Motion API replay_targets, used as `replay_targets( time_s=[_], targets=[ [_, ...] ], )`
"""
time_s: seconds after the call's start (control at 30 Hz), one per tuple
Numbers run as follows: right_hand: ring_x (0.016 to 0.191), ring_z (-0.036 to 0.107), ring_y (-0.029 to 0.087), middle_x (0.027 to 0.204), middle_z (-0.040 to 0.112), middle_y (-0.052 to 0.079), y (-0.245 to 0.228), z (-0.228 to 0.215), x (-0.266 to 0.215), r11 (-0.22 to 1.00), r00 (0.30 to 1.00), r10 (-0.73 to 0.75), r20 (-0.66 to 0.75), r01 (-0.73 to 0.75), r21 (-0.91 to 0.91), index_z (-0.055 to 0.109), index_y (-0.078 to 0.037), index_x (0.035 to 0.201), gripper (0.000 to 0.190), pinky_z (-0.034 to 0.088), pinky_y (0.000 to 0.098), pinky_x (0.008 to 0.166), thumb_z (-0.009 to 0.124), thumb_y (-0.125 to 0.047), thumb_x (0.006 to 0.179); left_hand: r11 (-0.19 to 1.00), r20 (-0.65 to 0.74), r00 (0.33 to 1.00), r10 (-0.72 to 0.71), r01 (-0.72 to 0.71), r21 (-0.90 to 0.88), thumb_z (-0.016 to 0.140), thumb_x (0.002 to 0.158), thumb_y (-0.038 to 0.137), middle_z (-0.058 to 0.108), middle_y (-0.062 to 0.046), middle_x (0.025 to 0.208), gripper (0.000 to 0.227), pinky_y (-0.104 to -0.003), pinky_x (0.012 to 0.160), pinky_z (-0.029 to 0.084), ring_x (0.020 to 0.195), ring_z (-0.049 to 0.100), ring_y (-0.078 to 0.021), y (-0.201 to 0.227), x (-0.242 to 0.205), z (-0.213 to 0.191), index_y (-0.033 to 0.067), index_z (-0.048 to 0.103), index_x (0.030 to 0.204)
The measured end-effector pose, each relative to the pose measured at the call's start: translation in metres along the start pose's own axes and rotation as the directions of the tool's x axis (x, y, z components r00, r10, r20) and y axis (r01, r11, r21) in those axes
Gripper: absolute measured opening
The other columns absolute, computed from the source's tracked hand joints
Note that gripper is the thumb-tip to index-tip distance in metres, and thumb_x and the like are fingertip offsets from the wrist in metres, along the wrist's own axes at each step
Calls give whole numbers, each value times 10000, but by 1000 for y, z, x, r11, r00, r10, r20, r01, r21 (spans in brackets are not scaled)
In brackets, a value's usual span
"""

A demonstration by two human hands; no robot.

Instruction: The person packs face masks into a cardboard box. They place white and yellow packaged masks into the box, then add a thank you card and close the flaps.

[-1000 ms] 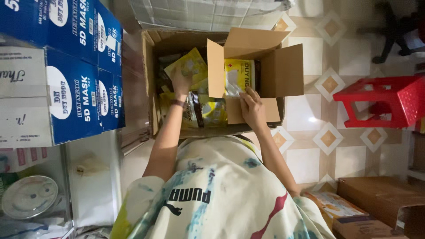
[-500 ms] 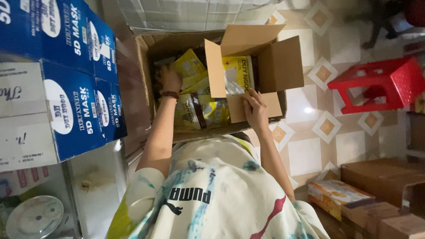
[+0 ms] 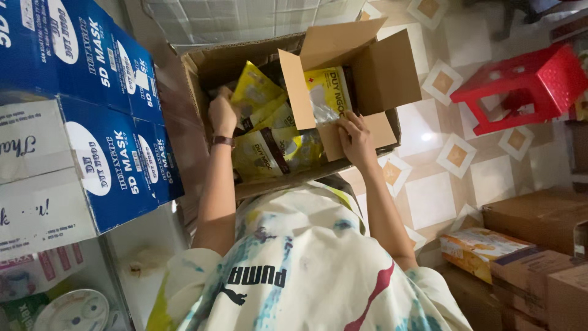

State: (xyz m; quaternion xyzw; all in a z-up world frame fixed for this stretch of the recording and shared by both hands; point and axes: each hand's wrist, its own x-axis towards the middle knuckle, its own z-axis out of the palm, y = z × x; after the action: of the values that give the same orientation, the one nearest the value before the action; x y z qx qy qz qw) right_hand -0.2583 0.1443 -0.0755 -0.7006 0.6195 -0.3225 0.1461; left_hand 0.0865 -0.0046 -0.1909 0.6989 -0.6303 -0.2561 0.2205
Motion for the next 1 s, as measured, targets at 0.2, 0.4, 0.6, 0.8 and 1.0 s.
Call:
replay_targets(
  time_s=[0.2,0.4,0.6,0.8,1.0],
  targets=[
    [1206,624,444,1328,649,232,-1,4,0,999,1000,-18,-11,17,-45,723,-13,1151,198,442,511,1150,675,-37,960,965,-168,986,-11,-33,-259,765,948,157,738,-189,1063,302,-459,765,551,966,716,-346,15,-24,-47,7,586,1139],
    [1194,612,470,1330,649,245,-1,8,-4,999,1000,-10,-18,9,-47,726,-8,1148,198,430,538,1139,664,-17,960,680,-195,978,72,-191,-708,730,1019,180,738,-82,1138,299,-347,881,579,998,703,-169,28,-37,-69,-5,606,1219],
    [1207,627,453,1345,647,233,-1,12,-7,999,1000,3,-30,-4,-47,721,-30,1171,209,406,549,1182,652,-20,973,412,-73,997,0,-66,-909,753,983,202,695,-32,1160,346,-301,933,531,1030,640,-117,30,-42,-69,33,612,1250],
    [1224,609,463,1354,639,240,-1,9,-7,999,1000,-1,-22,0,-54,729,-35,1170,218,405,541,1169,665,-29,961,337,-123,992,-14,-111,-935,748,1004,159,678,-47,1212,343,-314,985,511,1083,629,-134,36,-48,-65,19,608,1284],
    [1165,637,437,1328,659,204,-5,-3,3,1000,998,21,59,-21,6,711,-23,1170,226,493,475,1085,699,-53,946,261,-187,980,-65,-164,-951,751,986,112,656,-69,1271,370,-321,1022,516,1139,628,-144,59,-63,-91,27,556,1288]
  ],
)
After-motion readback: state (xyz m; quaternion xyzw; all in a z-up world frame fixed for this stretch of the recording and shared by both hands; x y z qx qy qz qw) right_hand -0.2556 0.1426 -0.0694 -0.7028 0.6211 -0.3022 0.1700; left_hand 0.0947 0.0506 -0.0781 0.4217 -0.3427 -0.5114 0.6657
